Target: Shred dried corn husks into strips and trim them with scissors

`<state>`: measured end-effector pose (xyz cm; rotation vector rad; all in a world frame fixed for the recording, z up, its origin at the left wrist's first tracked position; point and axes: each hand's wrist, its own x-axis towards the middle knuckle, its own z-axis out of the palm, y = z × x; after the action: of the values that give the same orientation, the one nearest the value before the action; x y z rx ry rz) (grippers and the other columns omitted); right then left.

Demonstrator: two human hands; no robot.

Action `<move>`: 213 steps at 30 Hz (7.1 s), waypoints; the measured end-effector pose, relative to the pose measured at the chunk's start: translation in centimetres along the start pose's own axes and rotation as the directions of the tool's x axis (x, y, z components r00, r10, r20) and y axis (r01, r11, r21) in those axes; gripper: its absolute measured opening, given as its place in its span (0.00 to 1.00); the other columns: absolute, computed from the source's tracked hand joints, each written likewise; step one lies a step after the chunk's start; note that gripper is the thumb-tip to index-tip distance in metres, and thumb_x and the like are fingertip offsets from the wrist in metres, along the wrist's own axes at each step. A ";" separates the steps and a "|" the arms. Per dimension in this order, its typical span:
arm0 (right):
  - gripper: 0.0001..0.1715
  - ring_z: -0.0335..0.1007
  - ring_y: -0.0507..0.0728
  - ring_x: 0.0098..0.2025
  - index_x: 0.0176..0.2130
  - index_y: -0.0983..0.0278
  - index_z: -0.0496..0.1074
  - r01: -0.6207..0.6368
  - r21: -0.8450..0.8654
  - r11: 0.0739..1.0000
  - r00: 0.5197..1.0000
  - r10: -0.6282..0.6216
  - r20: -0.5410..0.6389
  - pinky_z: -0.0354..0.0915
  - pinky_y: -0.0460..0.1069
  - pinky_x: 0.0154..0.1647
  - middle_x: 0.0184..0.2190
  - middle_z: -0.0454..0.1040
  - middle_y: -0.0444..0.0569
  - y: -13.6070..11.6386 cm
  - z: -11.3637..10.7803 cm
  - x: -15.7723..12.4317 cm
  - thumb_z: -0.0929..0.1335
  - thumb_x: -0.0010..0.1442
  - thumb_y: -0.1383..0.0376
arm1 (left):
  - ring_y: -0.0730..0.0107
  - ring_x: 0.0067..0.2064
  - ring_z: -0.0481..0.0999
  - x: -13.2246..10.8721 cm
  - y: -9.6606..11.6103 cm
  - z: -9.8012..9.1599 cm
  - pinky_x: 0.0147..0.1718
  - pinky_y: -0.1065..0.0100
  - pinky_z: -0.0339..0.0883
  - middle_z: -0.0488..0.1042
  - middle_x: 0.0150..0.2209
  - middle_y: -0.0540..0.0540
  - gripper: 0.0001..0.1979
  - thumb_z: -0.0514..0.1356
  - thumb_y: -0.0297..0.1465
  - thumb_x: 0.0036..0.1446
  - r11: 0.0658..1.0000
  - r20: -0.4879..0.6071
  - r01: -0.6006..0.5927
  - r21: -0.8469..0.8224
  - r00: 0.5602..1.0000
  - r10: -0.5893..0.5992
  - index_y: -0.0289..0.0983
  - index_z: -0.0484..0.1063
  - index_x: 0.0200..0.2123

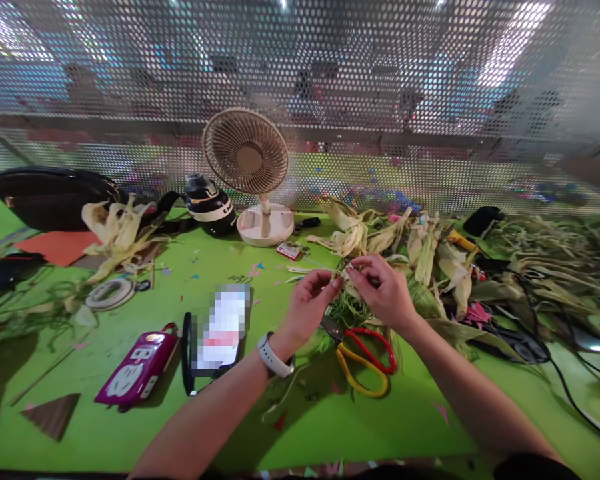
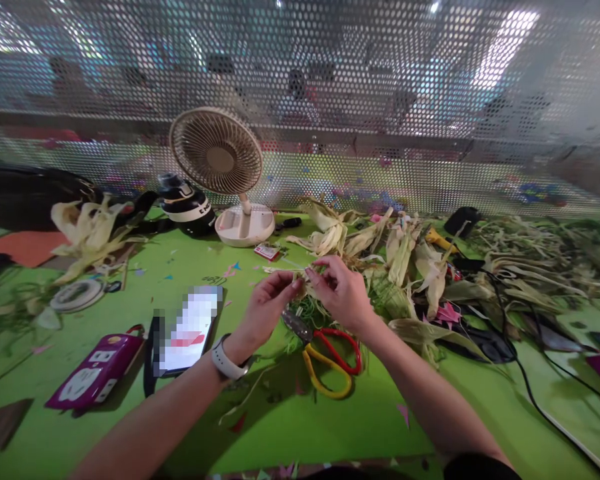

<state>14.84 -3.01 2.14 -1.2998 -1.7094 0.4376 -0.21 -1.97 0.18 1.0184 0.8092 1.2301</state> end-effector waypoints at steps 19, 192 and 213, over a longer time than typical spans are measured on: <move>0.04 0.70 0.53 0.38 0.35 0.60 0.77 0.196 0.305 0.932 0.954 -0.253 0.161 0.69 0.49 0.37 0.35 0.73 0.49 -0.7 -1.3 0.7 0.71 0.56 0.65 | 0.78 0.29 0.71 0.8 0.7 -0.7 0.31 0.73 0.65 0.74 0.27 0.52 0.16 0.72 0.34 0.37 0.999 -0.019 0.006 -0.043 1.000 -0.007 0.35 0.72 0.28; 0.12 0.50 0.49 0.23 0.32 0.60 0.64 0.080 0.227 0.971 0.953 -0.007 -0.303 0.52 0.47 0.24 0.22 0.56 0.40 -0.1 0.6 0.9 0.63 0.63 0.56 | 0.74 0.32 0.73 0.8 2.6 -1.6 0.29 0.72 0.67 0.74 0.30 0.49 0.06 0.62 0.34 0.52 0.953 0.265 -0.104 0.285 0.964 0.026 0.37 0.70 0.32; 0.15 0.49 0.49 0.22 0.31 0.60 0.63 0.105 0.210 0.972 0.939 -0.027 -0.343 0.51 0.47 0.22 0.22 0.55 0.40 -0.6 0.8 0.4 0.62 0.63 0.53 | 0.76 0.26 0.73 0.5 2.7 -1.4 0.28 0.71 0.68 0.74 0.25 0.51 0.12 0.62 0.41 0.54 0.955 0.400 -0.134 0.263 0.916 0.019 0.38 0.68 0.27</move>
<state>13.77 -2.73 2.33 -1.0781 -1.3676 0.3352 -2.40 -1.14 2.20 1.4922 0.6411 0.9400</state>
